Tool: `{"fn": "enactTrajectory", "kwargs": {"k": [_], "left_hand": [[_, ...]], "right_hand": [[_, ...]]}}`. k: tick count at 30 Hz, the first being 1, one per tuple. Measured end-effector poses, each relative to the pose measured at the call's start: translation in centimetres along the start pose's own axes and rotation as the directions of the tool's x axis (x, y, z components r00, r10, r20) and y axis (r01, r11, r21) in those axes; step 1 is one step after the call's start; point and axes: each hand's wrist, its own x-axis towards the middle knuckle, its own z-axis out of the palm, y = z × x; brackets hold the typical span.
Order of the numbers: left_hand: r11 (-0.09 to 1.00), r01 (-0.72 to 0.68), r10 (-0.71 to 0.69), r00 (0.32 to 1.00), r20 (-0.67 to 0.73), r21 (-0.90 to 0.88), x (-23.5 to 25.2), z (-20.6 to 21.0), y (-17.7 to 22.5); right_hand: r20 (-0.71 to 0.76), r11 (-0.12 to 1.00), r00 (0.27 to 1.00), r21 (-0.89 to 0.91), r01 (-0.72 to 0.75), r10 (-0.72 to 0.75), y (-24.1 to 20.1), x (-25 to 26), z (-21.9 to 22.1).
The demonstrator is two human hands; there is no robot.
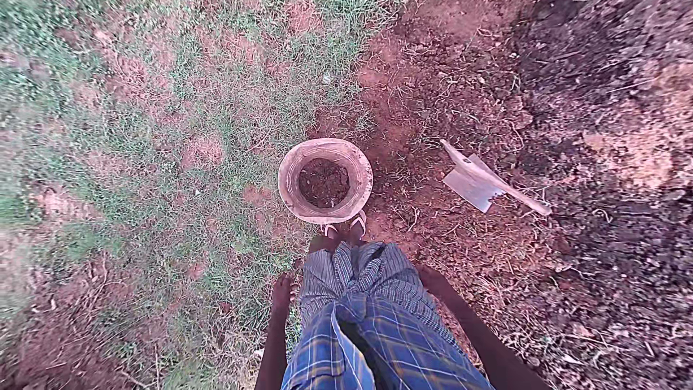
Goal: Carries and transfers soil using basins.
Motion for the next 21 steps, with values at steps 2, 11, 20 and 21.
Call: {"fn": "enactTrajectory", "kwargs": {"k": [2, 11, 20, 21], "left_hand": [[1.0, -0.02, 0.021, 1.0, -0.018, 0.022, -0.1, 0.5, -0.1], [0.978, -0.037, 0.031, 0.999, 0.032, 0.208, 2.3, -0.7, 0.8], [0.969, -0.032, 0.009, 0.995, 0.097, 0.243, 10.3, -3.2, 6.4], [0.968, -0.04, 0.012, 0.994, 0.113, 0.25, 11.6, -3.3, 6.8]], "right_hand": [[-0.012, 1.0, 1.0, 0.014, -0.002, 0.002, -0.8, 1.1, -1.5], [-0.154, 0.989, 0.985, 0.137, -0.057, 0.078, -2.9, 4.6, -5.4], [0.037, 0.977, 0.982, -0.11, -0.181, 0.186, -7.0, 7.5, 5.4], [0.062, 0.977, 0.979, -0.093, -0.19, 0.196, -7.2, 8.0, 6.8]]}}
